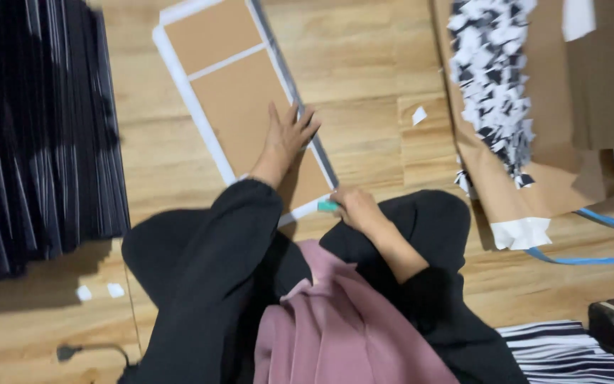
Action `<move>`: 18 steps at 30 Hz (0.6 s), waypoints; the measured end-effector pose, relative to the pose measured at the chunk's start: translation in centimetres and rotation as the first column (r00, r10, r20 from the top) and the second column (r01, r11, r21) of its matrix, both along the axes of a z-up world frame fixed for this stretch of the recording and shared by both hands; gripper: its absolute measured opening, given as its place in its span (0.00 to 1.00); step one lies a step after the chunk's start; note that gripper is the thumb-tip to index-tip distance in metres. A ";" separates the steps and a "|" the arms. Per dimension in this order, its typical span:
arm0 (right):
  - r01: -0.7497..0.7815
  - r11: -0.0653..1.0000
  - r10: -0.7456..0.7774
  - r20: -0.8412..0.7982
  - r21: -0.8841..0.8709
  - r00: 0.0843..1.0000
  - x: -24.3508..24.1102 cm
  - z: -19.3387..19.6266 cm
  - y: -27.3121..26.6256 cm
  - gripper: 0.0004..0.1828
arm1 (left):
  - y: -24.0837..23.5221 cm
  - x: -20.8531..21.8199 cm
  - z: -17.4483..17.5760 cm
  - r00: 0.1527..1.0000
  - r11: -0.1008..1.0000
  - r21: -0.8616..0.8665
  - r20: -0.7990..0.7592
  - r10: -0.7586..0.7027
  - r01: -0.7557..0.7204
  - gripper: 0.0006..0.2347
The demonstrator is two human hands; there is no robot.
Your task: Applying adhesive to cardboard panels and folding them to assemble box components in a production setting.
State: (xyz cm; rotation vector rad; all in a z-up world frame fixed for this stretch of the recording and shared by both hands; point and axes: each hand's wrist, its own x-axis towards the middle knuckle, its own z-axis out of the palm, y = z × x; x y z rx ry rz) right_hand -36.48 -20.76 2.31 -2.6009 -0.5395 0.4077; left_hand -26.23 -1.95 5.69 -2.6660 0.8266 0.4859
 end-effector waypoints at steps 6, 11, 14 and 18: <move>0.702 0.490 -0.709 -0.233 0.517 0.666 1.2 -6.2 -5.6 0.17 | -1.4 -4.4 -4.0 0.975 0.989 0.054 -0.182 -0.125 0.137 0.49; 0.808 -0.034 -0.819 -0.480 0.588 0.314 3.9 -13.6 -8.0 0.30 | -1.8 -3.6 -3.1 0.982 0.990 0.071 -0.152 -0.114 0.126 0.52; 0.797 -0.028 -0.887 -0.383 0.603 0.259 3.9 -13.5 -7.7 0.28 | -2.9 -3.0 -7.0 0.982 0.976 0.108 -0.033 -0.186 0.189 0.54; 0.846 0.192 -0.966 -0.058 0.498 0.253 4.4 -7.0 -5.5 0.40 | -3.4 0.8 -12.2 0.929 0.937 0.126 0.145 -0.341 0.324 0.14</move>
